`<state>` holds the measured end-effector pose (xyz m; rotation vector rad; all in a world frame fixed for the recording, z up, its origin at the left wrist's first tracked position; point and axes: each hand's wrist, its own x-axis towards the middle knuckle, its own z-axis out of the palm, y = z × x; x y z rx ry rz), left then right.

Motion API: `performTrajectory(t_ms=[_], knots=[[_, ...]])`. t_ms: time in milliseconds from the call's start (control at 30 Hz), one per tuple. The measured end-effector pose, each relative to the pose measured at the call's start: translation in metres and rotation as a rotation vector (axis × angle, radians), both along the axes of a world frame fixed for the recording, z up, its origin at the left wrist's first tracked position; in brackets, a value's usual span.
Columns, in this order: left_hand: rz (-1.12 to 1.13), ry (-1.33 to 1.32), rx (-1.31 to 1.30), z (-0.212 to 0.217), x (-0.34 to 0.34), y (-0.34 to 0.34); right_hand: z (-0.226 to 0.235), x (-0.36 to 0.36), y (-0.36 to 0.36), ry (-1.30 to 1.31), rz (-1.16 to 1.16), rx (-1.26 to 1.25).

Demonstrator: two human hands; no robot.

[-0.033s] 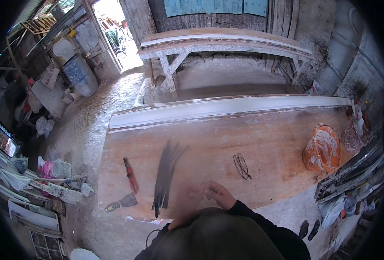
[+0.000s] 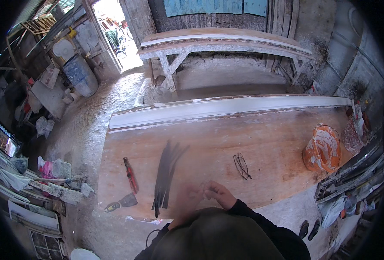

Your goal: The person handles thin black strips on a wooden workbench, repeatedly picking them up, bending them, and placing them back down. A utility knife and an orange bucket are visible nearby. The person does not complete a final assembly or state change within the clip.

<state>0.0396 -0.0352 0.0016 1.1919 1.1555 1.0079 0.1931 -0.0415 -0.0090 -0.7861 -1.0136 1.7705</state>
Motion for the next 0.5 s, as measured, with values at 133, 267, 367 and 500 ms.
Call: performTrajectory(t_ms=[133,267,367,500], knots=[[-0.051,-0.012,-0.063,-0.009,-0.007,0.008,0.004,0.002,0.007,0.16,0.063,-0.123],[-0.065,-0.056,-0.127,-0.009,-0.008,0.01,-0.001,0.001,0.007,0.415,0.097,-0.268],[-0.012,0.03,0.012,0.016,-0.007,0.002,-0.004,-0.004,0.009,0.427,0.107,-0.318],[-0.015,-0.003,0.224,0.019,-0.001,0.003,-0.008,-0.004,0.011,0.247,-0.06,-0.207]])
